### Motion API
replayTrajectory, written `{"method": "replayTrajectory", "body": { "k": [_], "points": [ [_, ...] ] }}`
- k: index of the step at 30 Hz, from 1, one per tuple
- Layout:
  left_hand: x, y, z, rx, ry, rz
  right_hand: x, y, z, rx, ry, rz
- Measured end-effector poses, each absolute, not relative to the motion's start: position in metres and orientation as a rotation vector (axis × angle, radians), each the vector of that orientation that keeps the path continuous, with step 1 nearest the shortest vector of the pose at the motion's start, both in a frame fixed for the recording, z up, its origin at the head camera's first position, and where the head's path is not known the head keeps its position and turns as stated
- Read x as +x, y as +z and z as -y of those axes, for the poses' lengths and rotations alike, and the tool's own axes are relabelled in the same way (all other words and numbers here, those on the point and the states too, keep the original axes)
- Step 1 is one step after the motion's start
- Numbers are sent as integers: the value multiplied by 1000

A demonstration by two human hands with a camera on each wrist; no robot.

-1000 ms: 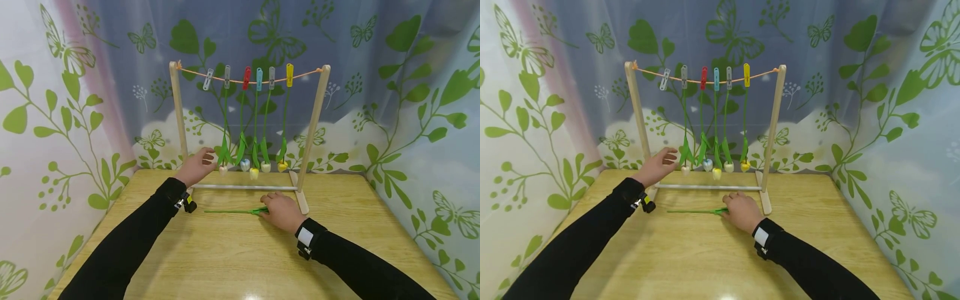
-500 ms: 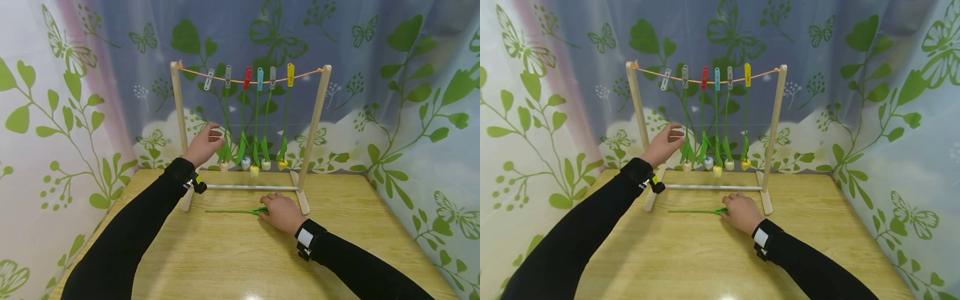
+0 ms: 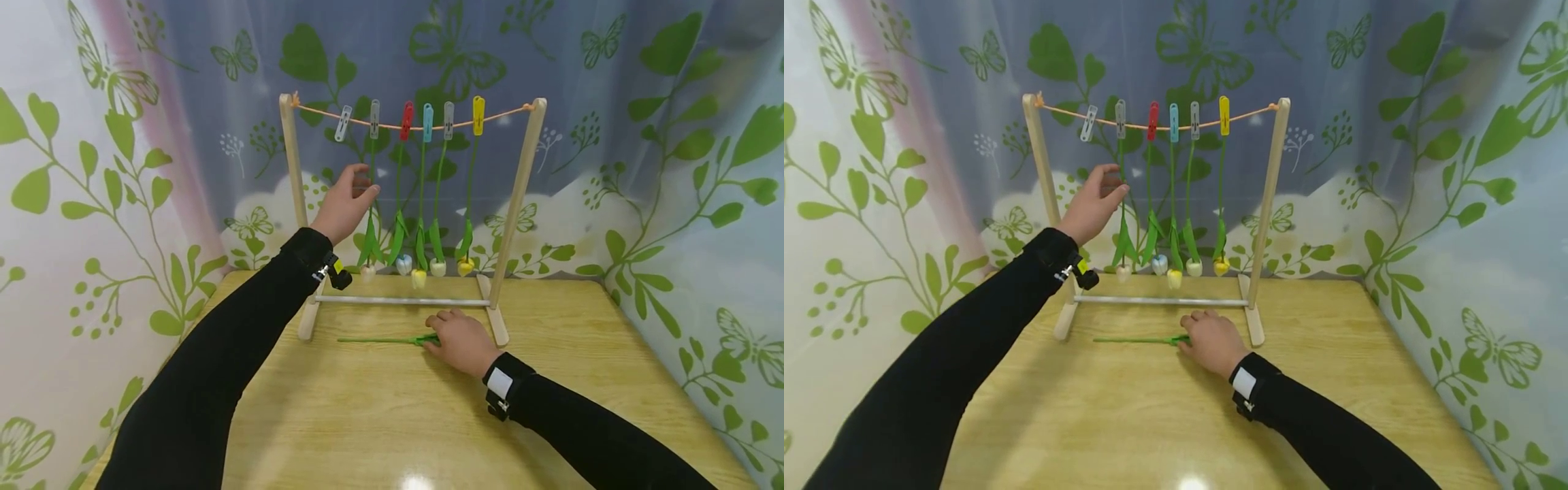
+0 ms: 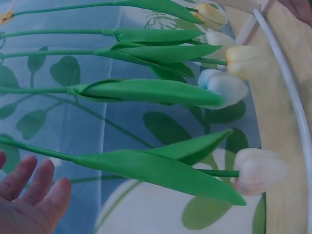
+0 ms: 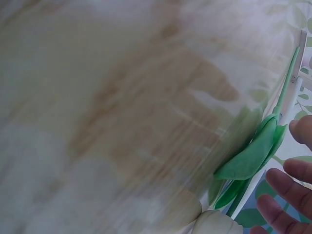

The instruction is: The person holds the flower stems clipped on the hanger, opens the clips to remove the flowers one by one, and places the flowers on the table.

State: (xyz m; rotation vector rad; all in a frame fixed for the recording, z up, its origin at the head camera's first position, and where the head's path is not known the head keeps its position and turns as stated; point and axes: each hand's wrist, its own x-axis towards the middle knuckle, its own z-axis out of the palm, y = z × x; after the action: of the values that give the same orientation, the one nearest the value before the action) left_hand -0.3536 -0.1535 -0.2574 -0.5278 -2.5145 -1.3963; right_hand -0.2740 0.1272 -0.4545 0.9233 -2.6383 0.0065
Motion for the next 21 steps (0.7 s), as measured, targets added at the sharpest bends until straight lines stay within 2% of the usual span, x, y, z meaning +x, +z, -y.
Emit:
{"method": "replayTrajectory", "body": {
  "k": [21],
  "points": [
    [-358,-229,132,-518,-1462,2350,-273,-457,-129,923,21,2663]
  ]
}}
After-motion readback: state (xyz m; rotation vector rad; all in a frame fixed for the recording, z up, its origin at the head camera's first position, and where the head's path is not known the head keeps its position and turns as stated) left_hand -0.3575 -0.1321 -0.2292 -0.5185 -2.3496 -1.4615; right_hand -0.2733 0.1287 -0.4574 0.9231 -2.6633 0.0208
